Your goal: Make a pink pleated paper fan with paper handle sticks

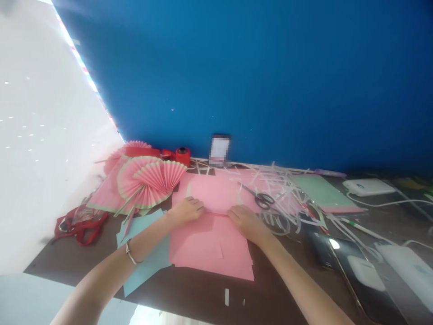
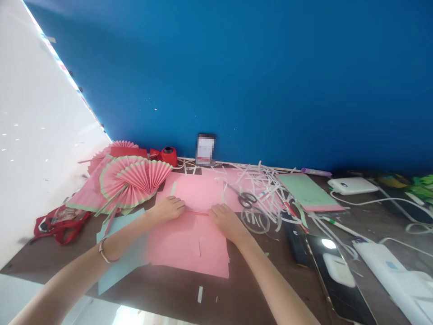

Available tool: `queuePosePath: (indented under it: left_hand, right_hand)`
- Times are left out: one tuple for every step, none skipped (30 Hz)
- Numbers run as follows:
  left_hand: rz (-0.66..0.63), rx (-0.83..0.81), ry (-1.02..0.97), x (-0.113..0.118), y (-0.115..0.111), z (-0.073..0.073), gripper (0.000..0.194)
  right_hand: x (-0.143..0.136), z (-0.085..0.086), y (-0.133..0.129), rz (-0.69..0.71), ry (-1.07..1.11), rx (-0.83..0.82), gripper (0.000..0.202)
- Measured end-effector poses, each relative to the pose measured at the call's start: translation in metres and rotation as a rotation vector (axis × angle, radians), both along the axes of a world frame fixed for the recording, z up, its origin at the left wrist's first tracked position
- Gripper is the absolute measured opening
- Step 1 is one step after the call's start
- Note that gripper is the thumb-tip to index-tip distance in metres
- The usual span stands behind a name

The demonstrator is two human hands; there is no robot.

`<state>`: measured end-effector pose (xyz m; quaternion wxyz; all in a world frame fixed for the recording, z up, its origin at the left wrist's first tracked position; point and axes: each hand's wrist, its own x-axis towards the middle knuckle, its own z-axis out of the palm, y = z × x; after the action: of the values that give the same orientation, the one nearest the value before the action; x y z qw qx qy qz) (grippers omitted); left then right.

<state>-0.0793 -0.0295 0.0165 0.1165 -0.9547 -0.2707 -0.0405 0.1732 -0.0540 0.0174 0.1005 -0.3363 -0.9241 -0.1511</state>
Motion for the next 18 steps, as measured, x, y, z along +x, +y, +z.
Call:
queuePosePath:
  left_hand:
    - [0.022,-0.014,0.003,0.003,0.000,0.000,0.013]
    - [0.045,-0.031,0.002,0.005,0.001,0.001,0.013]
    - [0.064,-0.048,-0.002,0.005,0.001,0.002,0.013]
    - [0.076,-0.068,-0.008,0.005,0.001,0.004,0.013]
    - [0.079,-0.091,-0.017,0.004,0.001,0.006,0.013]
    - [0.078,-0.119,-0.034,0.002,0.002,0.008,0.013]
    - [0.080,-0.154,-0.063,0.001,0.003,0.009,0.013]
    - [0.089,-0.195,-0.103,-0.002,0.004,0.010,0.013]
    - [0.108,-0.243,-0.153,-0.004,0.006,0.011,0.014]
    - [0.134,-0.295,-0.209,-0.007,0.008,0.010,0.016]
    - [0.164,-0.348,-0.267,-0.009,0.009,0.010,0.019]
    - [0.193,-0.401,-0.324,-0.011,0.011,0.009,0.021]
    - [0.218,-0.448,-0.374,-0.014,0.012,0.009,0.024]
    - [0.242,-0.489,-0.415,-0.016,0.013,0.008,0.026]
    - [0.268,-0.518,-0.446,-0.019,0.014,0.007,0.028]
    - [0.302,-0.534,-0.466,-0.022,0.016,0.006,0.031]
    - [0.339,-0.541,-0.478,-0.024,0.017,0.005,0.034]
    - [0.377,-0.540,-0.485,-0.027,0.018,0.004,0.037]
  right_hand:
    - [-0.003,-0.001,0.000,-0.010,0.006,-0.013,0.027]
    - [-0.007,-0.001,0.001,-0.016,0.013,-0.031,0.026]
    - [-0.010,-0.003,0.002,-0.023,0.023,-0.049,0.025]
    - [-0.014,-0.004,0.002,-0.029,0.036,-0.065,0.023]
    - [-0.017,-0.005,0.004,-0.035,0.051,-0.082,0.022]
    - [-0.019,-0.006,0.005,-0.041,0.069,-0.099,0.022]
    - [-0.020,-0.006,0.007,-0.046,0.087,-0.121,0.022]
    - [-0.021,-0.006,0.009,-0.052,0.109,-0.147,0.022]
    - [-0.020,-0.006,0.011,-0.061,0.133,-0.182,0.022]
    - [-0.020,-0.006,0.013,-0.074,0.156,-0.222,0.022]
    - [-0.018,-0.005,0.015,-0.091,0.176,-0.259,0.022]
    - [-0.017,-0.004,0.017,-0.111,0.192,-0.288,0.022]
    - [-0.015,-0.003,0.019,-0.132,0.201,-0.309,0.023]
    - [-0.014,-0.002,0.021,-0.151,0.205,-0.320,0.025]
    - [-0.013,-0.002,0.023,-0.167,0.204,-0.324,0.028]
    - [-0.011,-0.002,0.024,-0.181,0.203,-0.324,0.030]
    - [-0.010,-0.002,0.025,-0.194,0.204,-0.325,0.032]
    - [-0.009,-0.002,0.026,-0.205,0.205,-0.325,0.035]
